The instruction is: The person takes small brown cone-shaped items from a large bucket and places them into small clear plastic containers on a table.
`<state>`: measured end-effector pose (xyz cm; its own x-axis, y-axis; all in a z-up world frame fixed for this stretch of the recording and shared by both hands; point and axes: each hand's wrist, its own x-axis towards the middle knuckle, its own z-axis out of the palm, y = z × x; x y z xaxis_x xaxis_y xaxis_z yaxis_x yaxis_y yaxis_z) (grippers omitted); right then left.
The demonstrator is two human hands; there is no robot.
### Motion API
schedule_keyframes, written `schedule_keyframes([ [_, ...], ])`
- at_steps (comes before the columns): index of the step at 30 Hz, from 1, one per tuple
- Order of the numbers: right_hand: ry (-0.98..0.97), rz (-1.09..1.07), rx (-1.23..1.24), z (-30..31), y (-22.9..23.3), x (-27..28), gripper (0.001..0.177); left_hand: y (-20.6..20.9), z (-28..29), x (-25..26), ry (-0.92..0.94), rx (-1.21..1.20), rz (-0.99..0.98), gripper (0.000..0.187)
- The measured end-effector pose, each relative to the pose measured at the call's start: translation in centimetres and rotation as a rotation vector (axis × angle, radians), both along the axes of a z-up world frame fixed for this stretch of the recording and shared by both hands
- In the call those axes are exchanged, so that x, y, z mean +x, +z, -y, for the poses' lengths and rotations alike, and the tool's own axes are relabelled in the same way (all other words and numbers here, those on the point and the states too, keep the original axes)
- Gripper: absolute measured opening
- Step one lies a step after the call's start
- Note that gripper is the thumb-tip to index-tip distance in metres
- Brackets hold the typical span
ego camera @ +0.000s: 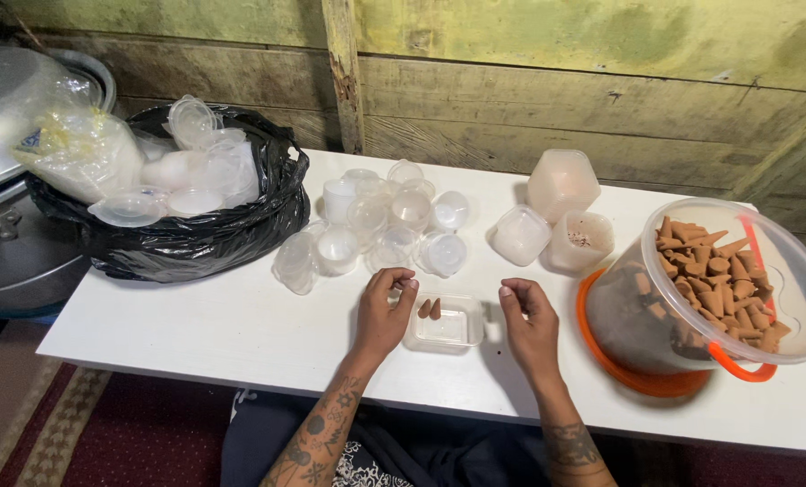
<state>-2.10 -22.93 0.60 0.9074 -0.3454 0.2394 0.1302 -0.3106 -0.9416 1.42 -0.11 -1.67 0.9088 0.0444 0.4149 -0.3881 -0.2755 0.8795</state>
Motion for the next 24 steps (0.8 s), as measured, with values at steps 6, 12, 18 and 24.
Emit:
schedule_keyframes([
  [6, -0.073, 0.232, -0.305, 4.4, 7.8, -3.0, 0.006, 6.5, 4.1, 0.0, -0.048, 0.013, 0.200, 0.005],
  [12, -0.120, 0.400, -0.458, 10.0, 14.6, -4.4, 0.014, 13.2, 12.9, 0.5, -0.283, -0.005, 0.401, 0.019],
  [18, -0.314, 0.097, -0.648, 18.8, 15.4, -3.9, 0.011, 15.6, 21.4, 2.0, -0.492, 0.253, 0.339, 0.018],
  [24, -0.290, -0.303, -0.654, 22.8, 15.4, -2.3, 0.028, 15.0, 28.6, 6.0, -0.526, 0.570, 0.257, 0.030],
])
